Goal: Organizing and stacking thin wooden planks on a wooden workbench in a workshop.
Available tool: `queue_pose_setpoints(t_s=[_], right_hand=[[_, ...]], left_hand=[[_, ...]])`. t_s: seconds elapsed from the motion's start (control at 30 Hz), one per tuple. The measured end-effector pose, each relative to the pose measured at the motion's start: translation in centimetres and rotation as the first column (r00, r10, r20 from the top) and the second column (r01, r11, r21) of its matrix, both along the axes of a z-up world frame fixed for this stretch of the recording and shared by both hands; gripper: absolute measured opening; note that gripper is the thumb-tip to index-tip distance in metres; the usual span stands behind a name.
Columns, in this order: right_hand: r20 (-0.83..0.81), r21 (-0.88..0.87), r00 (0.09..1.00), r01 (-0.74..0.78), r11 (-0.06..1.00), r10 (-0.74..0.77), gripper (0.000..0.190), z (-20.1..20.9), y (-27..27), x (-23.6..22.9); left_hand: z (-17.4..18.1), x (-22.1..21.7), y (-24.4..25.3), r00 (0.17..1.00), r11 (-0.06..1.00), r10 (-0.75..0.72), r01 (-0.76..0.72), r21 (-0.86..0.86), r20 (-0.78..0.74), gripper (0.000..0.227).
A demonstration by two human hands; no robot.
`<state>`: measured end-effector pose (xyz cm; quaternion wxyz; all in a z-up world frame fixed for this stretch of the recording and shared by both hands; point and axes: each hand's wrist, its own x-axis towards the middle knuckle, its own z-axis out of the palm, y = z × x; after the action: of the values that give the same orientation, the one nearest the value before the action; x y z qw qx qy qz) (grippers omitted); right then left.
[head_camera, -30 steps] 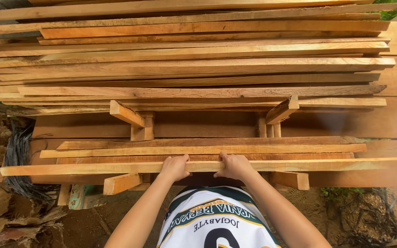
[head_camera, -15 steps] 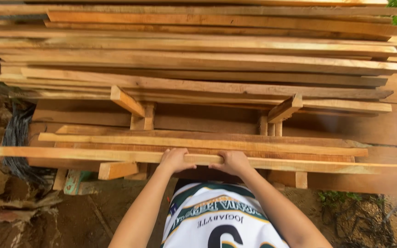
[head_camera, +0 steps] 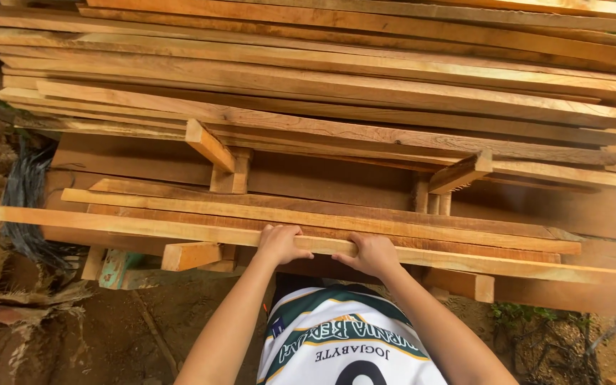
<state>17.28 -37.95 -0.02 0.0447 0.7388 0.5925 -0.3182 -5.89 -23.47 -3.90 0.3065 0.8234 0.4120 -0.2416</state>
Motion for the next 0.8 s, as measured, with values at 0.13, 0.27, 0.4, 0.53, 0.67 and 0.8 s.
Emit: queue_pose_setpoints(t_s=[0.13,0.27,0.4,0.53,0.67,0.8], right_hand=[[0.024,-0.009,0.999,0.027,1.000,-0.027,0.065,-1.6,0.3,-0.2],[0.047,0.005,0.998,0.040,0.999,-0.040,0.065,-1.8,0.6,-0.3],[0.074,0.024,0.996,0.049,0.998,-0.051,0.063,-1.5,0.4,-0.5],[0.105,0.001,0.993,0.063,0.998,-0.063,0.068,-2.5,0.3,-0.8],[0.099,0.027,0.991,0.089,0.996,-0.091,0.068,-3.2,-0.1,-0.8],[0.093,0.038,0.991,0.097,0.995,-0.100,0.069,-2.8,0.1,-0.8]], left_hand=[[1.1,0.3,0.7,0.999,0.998,-0.027,0.025,-0.055,-0.035,0.062],[2.6,0.6,1.0,0.998,0.995,-0.056,0.054,-0.080,-0.029,0.071],[3.4,-0.1,0.3,0.987,0.987,-0.157,0.157,0.027,0.016,0.095],[2.5,-0.4,0.3,0.977,0.978,-0.208,0.207,0.034,0.038,0.094],[3.0,0.3,0.3,0.972,0.972,-0.234,0.233,-0.016,-0.025,0.093],[3.4,0.4,0.4,0.955,0.957,-0.290,0.289,-0.020,-0.067,0.094]])
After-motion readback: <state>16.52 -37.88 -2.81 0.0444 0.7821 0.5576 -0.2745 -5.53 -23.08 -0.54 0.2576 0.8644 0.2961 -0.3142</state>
